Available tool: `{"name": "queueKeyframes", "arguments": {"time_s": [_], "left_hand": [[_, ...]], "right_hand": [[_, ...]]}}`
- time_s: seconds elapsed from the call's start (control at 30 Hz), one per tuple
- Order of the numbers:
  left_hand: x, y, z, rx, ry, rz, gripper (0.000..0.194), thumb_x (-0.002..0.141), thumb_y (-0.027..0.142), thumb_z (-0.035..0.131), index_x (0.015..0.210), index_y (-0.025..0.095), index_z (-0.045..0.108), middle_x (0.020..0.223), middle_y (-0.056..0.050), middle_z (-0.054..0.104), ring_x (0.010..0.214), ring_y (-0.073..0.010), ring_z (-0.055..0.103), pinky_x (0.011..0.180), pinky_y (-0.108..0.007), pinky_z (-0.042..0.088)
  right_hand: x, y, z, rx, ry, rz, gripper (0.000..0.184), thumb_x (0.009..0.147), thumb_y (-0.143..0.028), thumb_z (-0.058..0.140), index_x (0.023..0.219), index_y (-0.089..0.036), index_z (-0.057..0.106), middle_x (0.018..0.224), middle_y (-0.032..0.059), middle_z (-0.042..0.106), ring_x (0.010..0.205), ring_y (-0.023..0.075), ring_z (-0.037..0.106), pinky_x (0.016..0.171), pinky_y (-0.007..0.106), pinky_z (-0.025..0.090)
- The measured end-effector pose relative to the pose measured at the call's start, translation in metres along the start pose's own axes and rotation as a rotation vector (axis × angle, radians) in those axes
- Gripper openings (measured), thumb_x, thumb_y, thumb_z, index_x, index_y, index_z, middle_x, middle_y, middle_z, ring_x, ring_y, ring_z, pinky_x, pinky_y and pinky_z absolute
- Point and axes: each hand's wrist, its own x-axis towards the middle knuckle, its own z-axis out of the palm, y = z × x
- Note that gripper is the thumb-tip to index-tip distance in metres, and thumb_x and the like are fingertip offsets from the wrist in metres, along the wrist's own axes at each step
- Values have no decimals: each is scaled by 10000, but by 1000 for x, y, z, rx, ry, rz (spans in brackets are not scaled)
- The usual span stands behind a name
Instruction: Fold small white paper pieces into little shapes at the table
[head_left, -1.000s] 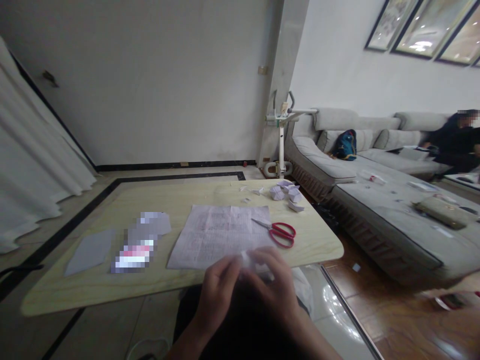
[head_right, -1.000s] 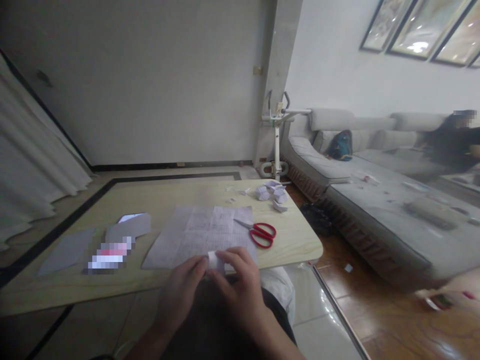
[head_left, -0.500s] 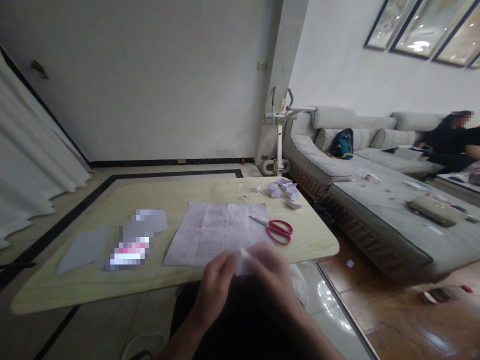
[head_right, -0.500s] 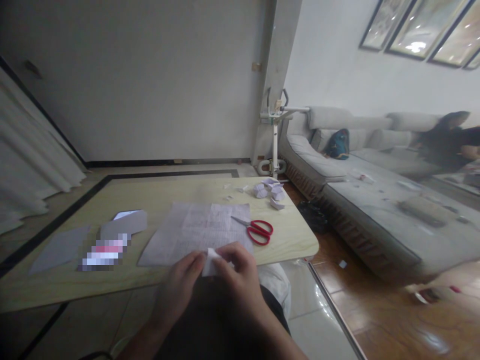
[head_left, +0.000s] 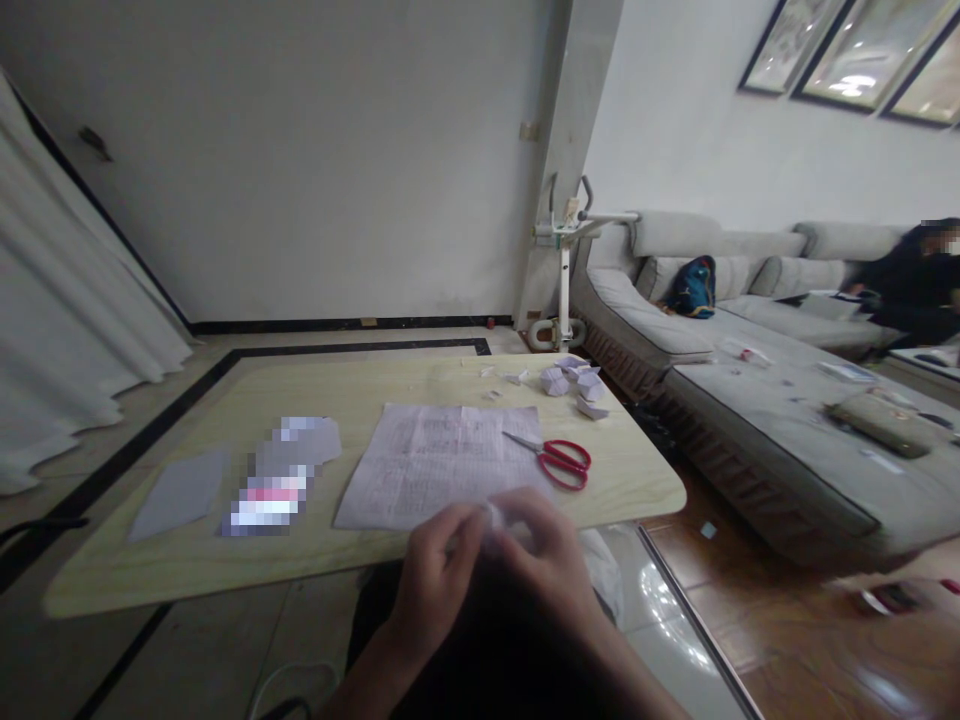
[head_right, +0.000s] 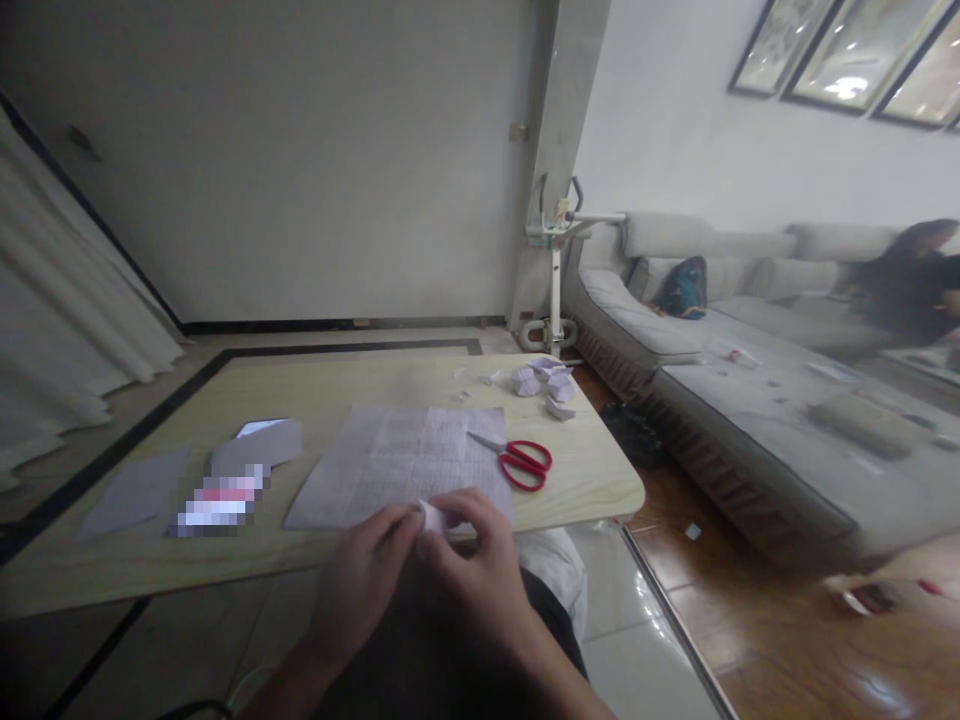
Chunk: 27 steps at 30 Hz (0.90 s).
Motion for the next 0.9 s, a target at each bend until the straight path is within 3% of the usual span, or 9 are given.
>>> {"name": "queueKeyframes", "arguments": {"time_s": [0.13, 0.47, 0.63, 0.9], "left_hand": [[2, -1, 1, -69, -10, -31, 183, 909, 266, 524, 894, 177, 684, 843, -31, 740, 770, -171, 678, 691, -216, 522], [2, -2, 1, -144, 7, -109, 152, 880, 301, 560, 861, 187, 658, 770, -2, 710, 724, -161, 673, 651, -218, 535], [4, -4, 1, -202, 41, -153, 204, 886, 323, 532, 789, 183, 643, 720, -2, 701, 702, -167, 678, 629, -224, 540], [2, -7, 0, -248, 31, -174, 194, 897, 327, 534, 831, 184, 648, 744, -3, 706, 710, -165, 678, 632, -223, 542]], "right_hand": [[1, -3, 1, -8, -28, -17, 210, 796, -271, 720, 983, -176, 738, 936, 69, 686, 861, 209, 623, 781, 310, 494], [0, -1, 0, -17, -79, -32, 260, 843, -227, 681, 1094, -184, 733, 1037, 87, 694, 937, 218, 631, 838, 319, 498], [0, 0, 0, -33, -103, -30, 238, 825, -235, 699, 1056, -203, 746, 1025, 76, 710, 944, 224, 643, 831, 311, 504], [0, -5, 0, -35, -92, -58, 238, 830, -223, 685, 1061, -209, 744, 1037, 75, 701, 964, 220, 644, 851, 300, 503]]}}
